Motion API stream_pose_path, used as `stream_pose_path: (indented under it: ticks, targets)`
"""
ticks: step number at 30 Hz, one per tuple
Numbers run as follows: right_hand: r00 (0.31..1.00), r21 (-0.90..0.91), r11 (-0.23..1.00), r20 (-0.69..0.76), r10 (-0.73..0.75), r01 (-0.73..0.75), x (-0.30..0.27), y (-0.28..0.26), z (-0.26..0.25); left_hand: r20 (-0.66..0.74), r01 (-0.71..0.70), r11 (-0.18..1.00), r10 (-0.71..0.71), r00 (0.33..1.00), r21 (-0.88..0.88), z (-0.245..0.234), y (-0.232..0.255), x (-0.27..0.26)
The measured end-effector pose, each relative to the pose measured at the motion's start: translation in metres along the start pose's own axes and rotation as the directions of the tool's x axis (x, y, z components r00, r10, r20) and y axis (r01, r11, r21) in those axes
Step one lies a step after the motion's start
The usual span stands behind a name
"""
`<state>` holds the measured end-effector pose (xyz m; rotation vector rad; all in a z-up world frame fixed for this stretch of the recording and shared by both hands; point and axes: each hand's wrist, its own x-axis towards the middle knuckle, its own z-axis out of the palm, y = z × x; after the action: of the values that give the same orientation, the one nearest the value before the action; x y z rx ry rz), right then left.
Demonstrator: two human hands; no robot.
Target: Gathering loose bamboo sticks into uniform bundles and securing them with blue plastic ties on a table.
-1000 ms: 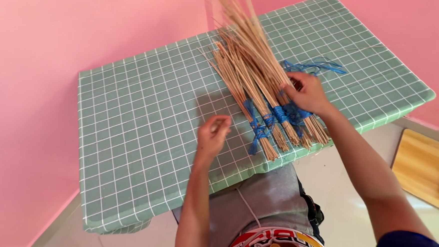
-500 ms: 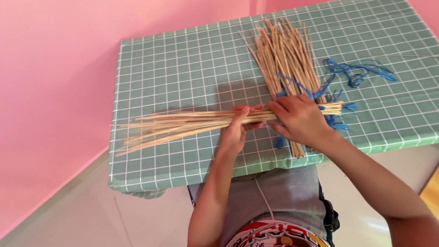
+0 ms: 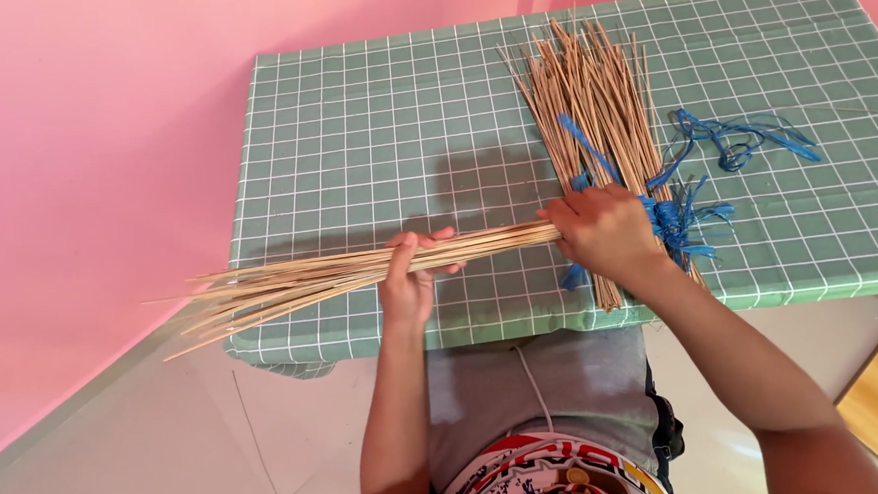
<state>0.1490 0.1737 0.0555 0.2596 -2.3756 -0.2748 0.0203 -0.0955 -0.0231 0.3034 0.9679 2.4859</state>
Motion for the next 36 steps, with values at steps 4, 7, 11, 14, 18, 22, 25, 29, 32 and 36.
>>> stream_pose_path:
  ticks: [4,7,11,14,18,22,25,29,32,36]
  targets:
    - [0.999,-0.087,0.995,0.015,0.04,-0.039,-0.016,0.02,0.001,-0.033,-0.023,1.0,0.022,0.999,-0.021,-0.016,0.009,-0.001]
    - [0.996,-0.211,0.974,0.009,0.087,-0.083,-0.039,0.054,0.0,-0.081,-0.037,0.999,0.035,0.996,-0.024,-0.041,0.013,0.002]
    - [0.957,-0.429,0.876,0.081,0.279,-0.219,-0.084,0.11,-0.02,-0.174,-0.065,0.998,0.065,0.983,0.005,-0.056,0.022,0.004]
    - [0.876,-0.34,0.83,0.032,0.48,-0.442,-0.093,0.124,-0.061,-0.054,-0.11,0.991,0.106,0.993,-0.081,-0.016,0.038,-0.012]
    - [0.854,-0.286,0.818,-0.002,0.52,-0.499,-0.112,0.153,-0.088,-0.033,-0.09,0.989,0.087,0.996,-0.117,-0.007,0.029,-0.008]
    - [0.766,-0.152,0.762,0.041,0.641,-0.629,-0.143,0.168,-0.089,-0.11,-0.073,0.992,0.061,0.992,-0.105,-0.009,0.017,-0.003]
    - [0.801,-0.33,0.779,0.098,0.59,-0.533,-0.165,0.168,-0.077,-0.124,-0.064,0.993,0.052,0.991,-0.099,-0.004,0.013,-0.001]
    - [0.741,-0.381,0.78,0.282,0.61,-0.496,-0.192,0.157,-0.053,-0.111,-0.044,0.991,0.03,0.993,-0.124,-0.006,0.004,0.005]
    - [0.829,-0.324,0.819,0.151,0.539,-0.473,-0.173,0.131,-0.057,-0.321,0.021,0.997,-0.043,0.946,-0.072,0.007,0.004,0.013]
    - [0.849,-0.117,0.859,0.139,0.51,-0.498,-0.141,0.089,-0.06,-0.41,0.044,0.993,-0.086,0.908,-0.11,0.016,0.011,0.032]
